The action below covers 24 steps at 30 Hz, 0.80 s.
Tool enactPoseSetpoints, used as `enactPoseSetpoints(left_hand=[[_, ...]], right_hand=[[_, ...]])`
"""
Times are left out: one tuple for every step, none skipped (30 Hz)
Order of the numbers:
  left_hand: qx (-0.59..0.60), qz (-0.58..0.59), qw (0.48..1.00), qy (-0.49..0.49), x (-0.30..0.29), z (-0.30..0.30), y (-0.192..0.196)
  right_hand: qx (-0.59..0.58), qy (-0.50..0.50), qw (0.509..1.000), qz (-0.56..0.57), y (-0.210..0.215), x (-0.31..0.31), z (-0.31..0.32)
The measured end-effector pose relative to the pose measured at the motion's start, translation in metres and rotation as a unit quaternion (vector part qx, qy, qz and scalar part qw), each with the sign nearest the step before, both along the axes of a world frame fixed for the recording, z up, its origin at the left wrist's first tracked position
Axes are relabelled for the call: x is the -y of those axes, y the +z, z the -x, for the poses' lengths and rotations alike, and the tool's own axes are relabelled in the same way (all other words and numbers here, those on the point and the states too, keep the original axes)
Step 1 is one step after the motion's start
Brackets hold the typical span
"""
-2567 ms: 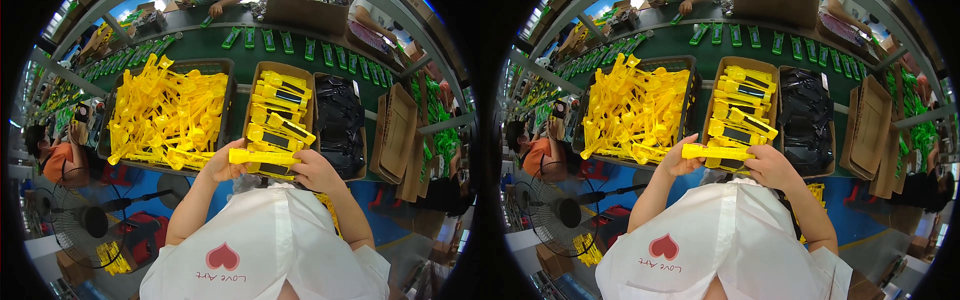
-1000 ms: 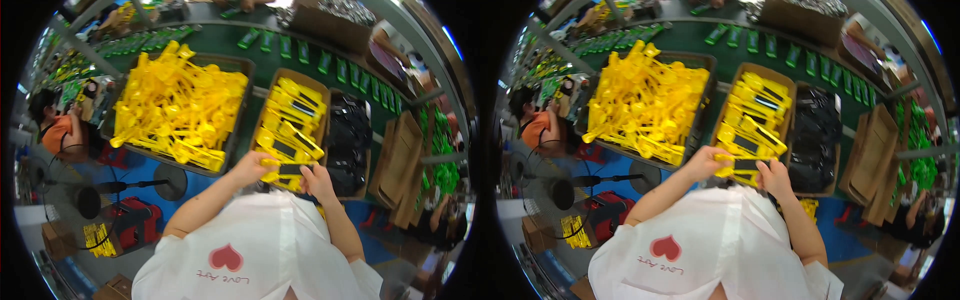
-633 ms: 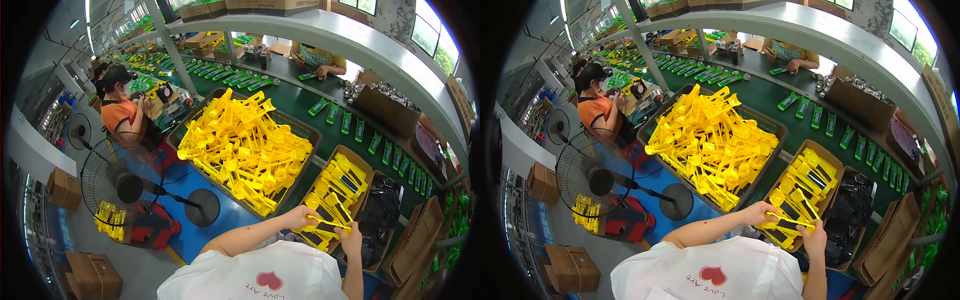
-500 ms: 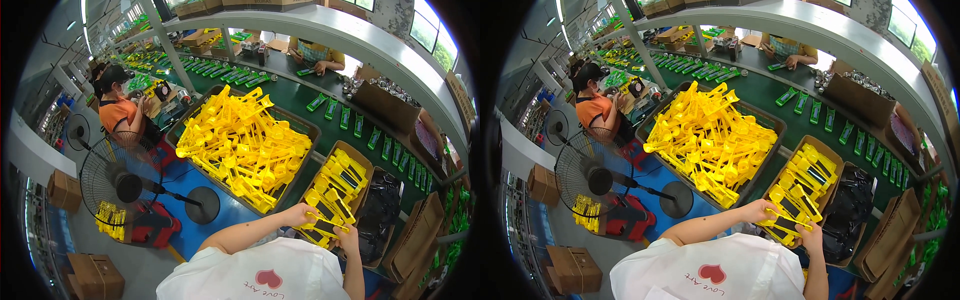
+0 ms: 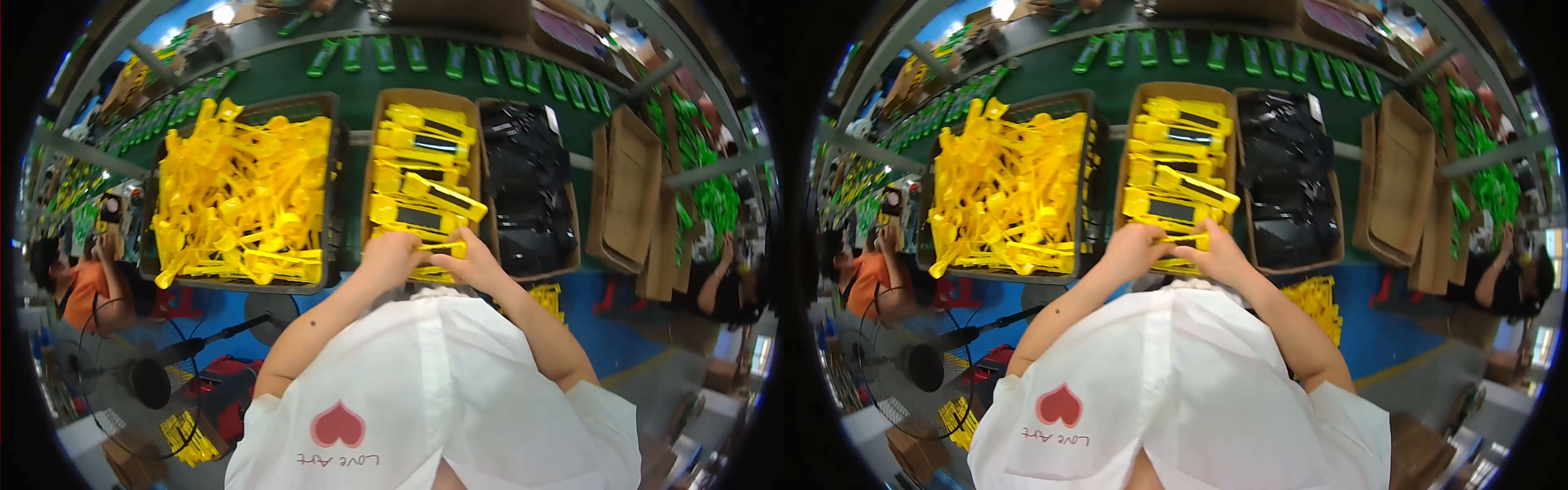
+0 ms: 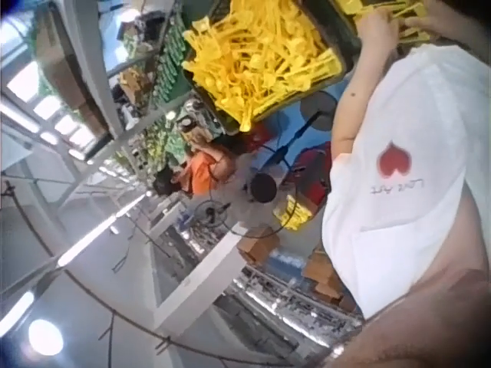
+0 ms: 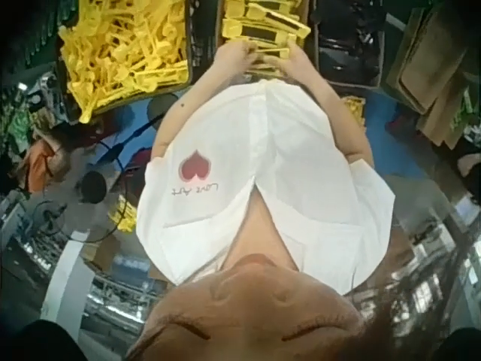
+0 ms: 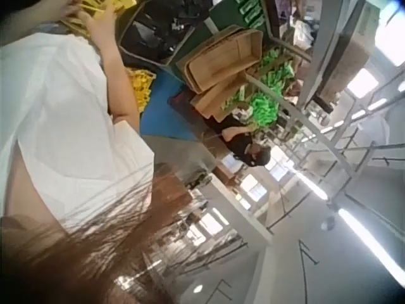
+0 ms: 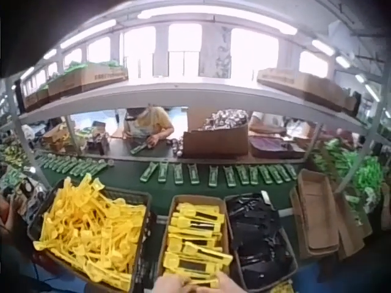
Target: Assembling solar light components by attaching black panels into yellow plastic frames.
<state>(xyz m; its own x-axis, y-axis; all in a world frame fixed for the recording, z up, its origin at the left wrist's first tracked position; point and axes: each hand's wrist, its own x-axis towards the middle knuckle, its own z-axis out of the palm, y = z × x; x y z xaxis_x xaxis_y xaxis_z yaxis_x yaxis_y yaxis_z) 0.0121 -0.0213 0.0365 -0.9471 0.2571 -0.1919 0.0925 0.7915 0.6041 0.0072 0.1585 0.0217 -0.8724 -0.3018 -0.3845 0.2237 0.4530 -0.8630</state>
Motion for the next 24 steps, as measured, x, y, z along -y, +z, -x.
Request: enactPoseSetpoints(left_hand=[[0.002,-0.018,1.0,0.017,-0.003,0.004,0.005],[0.004,-0.019,0.999,0.026,-0.008,0.007,0.007],[0.007,-0.019,0.999,0.033,-0.013,0.008,0.007],[0.011,-0.023,1.0,0.017,-0.018,0.007,0.004],[-0.005,-0.008,1.0,0.025,-0.023,0.004,-0.001],[-0.023,0.006,0.999,0.033,-0.028,0.006,-0.003],[-0.025,0.005,0.999,0.024,-0.03,0.012,-0.004],[-0.033,0.041,0.999,-0.006,-0.031,0.018,-0.003],[-0.042,0.079,0.995,-0.032,-0.031,0.023,-0.002],[-0.161,0.048,0.985,-0.049,-0.028,0.035,-0.016],[-0.244,0.062,0.967,-0.048,-0.025,0.053,-0.019],[-0.273,0.061,0.958,-0.065,-0.025,0.076,-0.018],[-0.343,0.091,0.931,-0.081,-0.022,0.096,-0.019],[-0.316,0.188,0.925,-0.094,-0.023,0.109,-0.016],[-0.317,0.191,0.925,-0.088,-0.018,0.117,-0.022],[-0.264,0.224,0.934,-0.089,-0.012,0.123,-0.036],[-0.211,0.252,0.94,-0.093,-0.012,0.129,-0.044],[-0.072,0.304,0.943,-0.116,-0.014,0.133,-0.043],[-0.085,0.264,0.956,-0.096,-0.014,0.131,-0.05],[-0.076,0.277,0.953,-0.099,-0.018,0.129,-0.047],[-0.067,0.29,0.949,-0.103,-0.024,0.125,-0.041],[-0.048,0.305,0.945,-0.107,-0.029,0.12,-0.035],[-0.027,0.328,0.939,-0.1,-0.034,0.111,-0.023],[-0.046,0.354,0.927,-0.116,-0.032,0.099,-0.022]], right_hand=[[0.084,0.006,0.996,0.009,0.015,0.003,-0.002],[-0.103,0.011,0.995,0.009,0.004,0.001,-0.007],[-0.038,0.003,0.999,0.018,0.007,-0.003,-0.004],[-0.118,0.0,0.993,0.032,-0.007,-0.006,-0.004],[-0.2,0.004,0.979,0.046,-0.011,-0.006,0.0],[-0.069,-0.018,0.995,0.063,-0.01,-0.012,-0.003],[0.03,-0.036,0.996,0.073,-0.009,-0.014,-0.002],[0.105,-0.045,0.983,0.141,-0.01,-0.017,-0.005],[0.177,-0.048,0.96,0.209,-0.016,-0.02,-0.008],[0.166,-0.054,0.946,0.273,-0.027,-0.019,-0.009],[0.179,-0.047,0.955,0.231,-0.02,-0.021,-0.007],[0.15,-0.045,0.97,0.187,-0.018,-0.028,-0.005],[0.121,-0.04,0.981,0.145,-0.016,-0.034,-0.002],[0.038,-0.048,0.996,0.058,-0.026,-0.046,0.005],[-0.045,-0.046,0.998,-0.027,-0.025,-0.052,0.014],[-0.056,-0.087,0.992,-0.075,-0.022,-0.057,0.021],[-0.116,-0.127,0.977,-0.126,-0.031,-0.065,0.03],[-0.127,-0.159,0.965,-0.165,-0.029,-0.069,0.042],[-0.154,-0.177,0.951,-0.203,-0.033,-0.073,0.054],[-0.145,-0.202,0.938,-0.242,-0.039,-0.074,0.068],[-0.136,-0.227,0.923,-0.28,-0.045,-0.072,0.079],[-0.12,-0.231,0.925,-0.277,-0.053,-0.072,0.087],[-0.102,-0.235,0.927,-0.274,-0.059,-0.072,0.093],[-0.057,-0.257,0.941,-0.211,-0.052,-0.071,0.096]])
